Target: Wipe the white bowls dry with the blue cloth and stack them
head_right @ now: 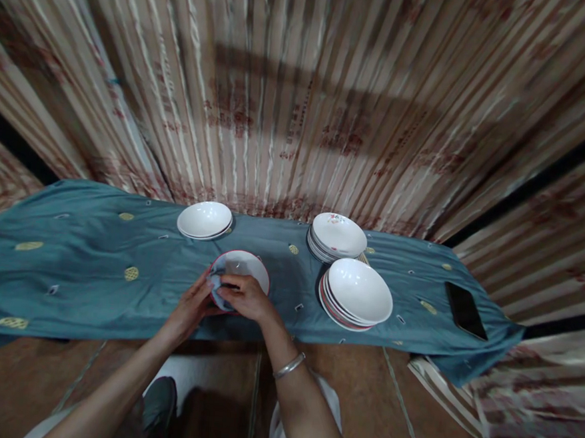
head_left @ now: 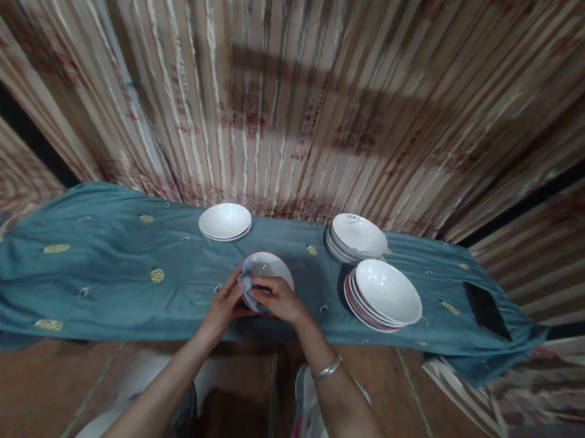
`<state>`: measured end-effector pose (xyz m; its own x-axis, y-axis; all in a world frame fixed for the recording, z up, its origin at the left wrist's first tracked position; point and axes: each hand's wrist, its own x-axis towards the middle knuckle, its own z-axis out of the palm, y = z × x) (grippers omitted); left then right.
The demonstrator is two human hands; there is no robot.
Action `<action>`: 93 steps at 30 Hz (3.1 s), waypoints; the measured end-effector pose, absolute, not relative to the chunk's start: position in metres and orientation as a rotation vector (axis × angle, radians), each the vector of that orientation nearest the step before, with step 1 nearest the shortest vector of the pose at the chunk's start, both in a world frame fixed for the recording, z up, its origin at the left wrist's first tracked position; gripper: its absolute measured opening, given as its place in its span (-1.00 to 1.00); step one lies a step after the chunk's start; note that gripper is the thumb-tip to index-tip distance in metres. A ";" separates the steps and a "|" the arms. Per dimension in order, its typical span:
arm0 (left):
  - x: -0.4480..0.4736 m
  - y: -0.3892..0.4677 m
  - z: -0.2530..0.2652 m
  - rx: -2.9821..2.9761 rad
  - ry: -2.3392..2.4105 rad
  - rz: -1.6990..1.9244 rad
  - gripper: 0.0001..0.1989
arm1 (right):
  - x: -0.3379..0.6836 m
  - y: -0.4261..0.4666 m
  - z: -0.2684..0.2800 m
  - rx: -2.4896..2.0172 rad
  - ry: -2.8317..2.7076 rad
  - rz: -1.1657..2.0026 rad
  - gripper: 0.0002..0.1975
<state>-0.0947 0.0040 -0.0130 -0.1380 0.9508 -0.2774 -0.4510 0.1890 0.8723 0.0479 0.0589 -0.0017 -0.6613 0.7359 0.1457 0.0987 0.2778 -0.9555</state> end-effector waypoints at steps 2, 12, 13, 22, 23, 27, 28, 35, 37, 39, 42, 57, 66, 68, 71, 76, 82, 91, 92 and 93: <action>-0.095 0.005 -0.013 0.598 1.138 1.348 -0.25 | 0.055 0.057 -0.001 -0.779 -2.006 1.484 -0.78; -0.095 0.004 -0.008 0.666 1.163 1.331 -0.32 | 0.088 0.045 0.017 -1.215 -2.570 0.730 -0.79; -0.095 0.004 -0.009 0.669 1.163 1.330 -0.32 | 0.088 0.044 0.017 -1.302 -2.568 0.639 -0.79; -0.096 0.004 -0.007 0.653 1.142 1.321 -0.33 | 0.076 0.060 0.009 -1.660 -2.321 0.188 -0.74; -0.095 0.004 -0.006 0.651 1.143 1.319 -0.33 | 0.075 0.064 0.008 -1.651 -2.294 0.183 -0.75; -0.093 0.003 -0.003 0.630 1.154 1.318 -0.31 | 0.068 0.075 0.006 -1.585 -2.194 0.243 -0.74; -0.093 0.003 -0.002 0.627 1.151 1.320 -0.30 | 0.065 0.077 0.005 -1.560 -2.164 0.268 -0.74; -0.093 0.001 -0.003 0.657 1.121 1.329 -0.34 | 0.047 0.081 0.000 -1.250 -1.956 0.564 -0.65; -0.093 0.001 -0.003 0.663 1.122 1.329 -0.35 | 0.041 0.080 0.000 -1.146 -1.902 0.646 -0.63; -0.092 0.002 -0.004 0.650 1.131 1.336 -0.35 | 0.036 0.078 0.000 -1.063 -1.859 0.728 -0.63; -0.092 0.004 -0.005 0.617 1.143 1.352 -0.35 | 0.029 0.075 0.000 -0.955 -1.782 0.863 -0.69; -0.094 0.004 -0.005 0.628 1.072 1.318 -0.28 | 0.054 0.066 -0.004 -0.815 -1.790 1.660 -0.81; -0.093 0.004 -0.001 0.650 1.130 1.302 -0.34 | 0.083 0.058 0.006 -1.068 -2.409 1.083 -0.86; -0.093 0.004 0.000 0.649 1.139 1.305 -0.36 | 0.084 0.057 0.009 -1.178 -2.468 0.879 -0.85; -0.092 0.004 0.001 0.654 1.150 1.311 -0.36 | 0.082 0.058 0.009 -1.367 -2.484 0.615 -0.84; -0.092 0.005 0.000 0.635 1.151 1.325 -0.39 | 0.072 0.066 0.002 -1.470 -2.347 0.436 -0.76; -0.092 0.004 -0.002 0.626 1.134 1.322 -0.33 | 0.058 0.073 -0.009 -1.241 -2.129 0.517 -0.61; -0.092 0.002 0.003 0.635 1.122 1.316 -0.33 | 0.044 0.077 -0.021 -0.910 -1.961 0.985 -0.59; -0.092 0.002 0.003 0.643 1.116 1.314 -0.32 | 0.044 0.076 -0.020 -0.870 -1.931 1.061 -0.61; -0.092 0.002 0.002 0.647 1.110 1.313 -0.32 | 0.044 0.076 -0.019 -0.830 -1.899 1.134 -0.63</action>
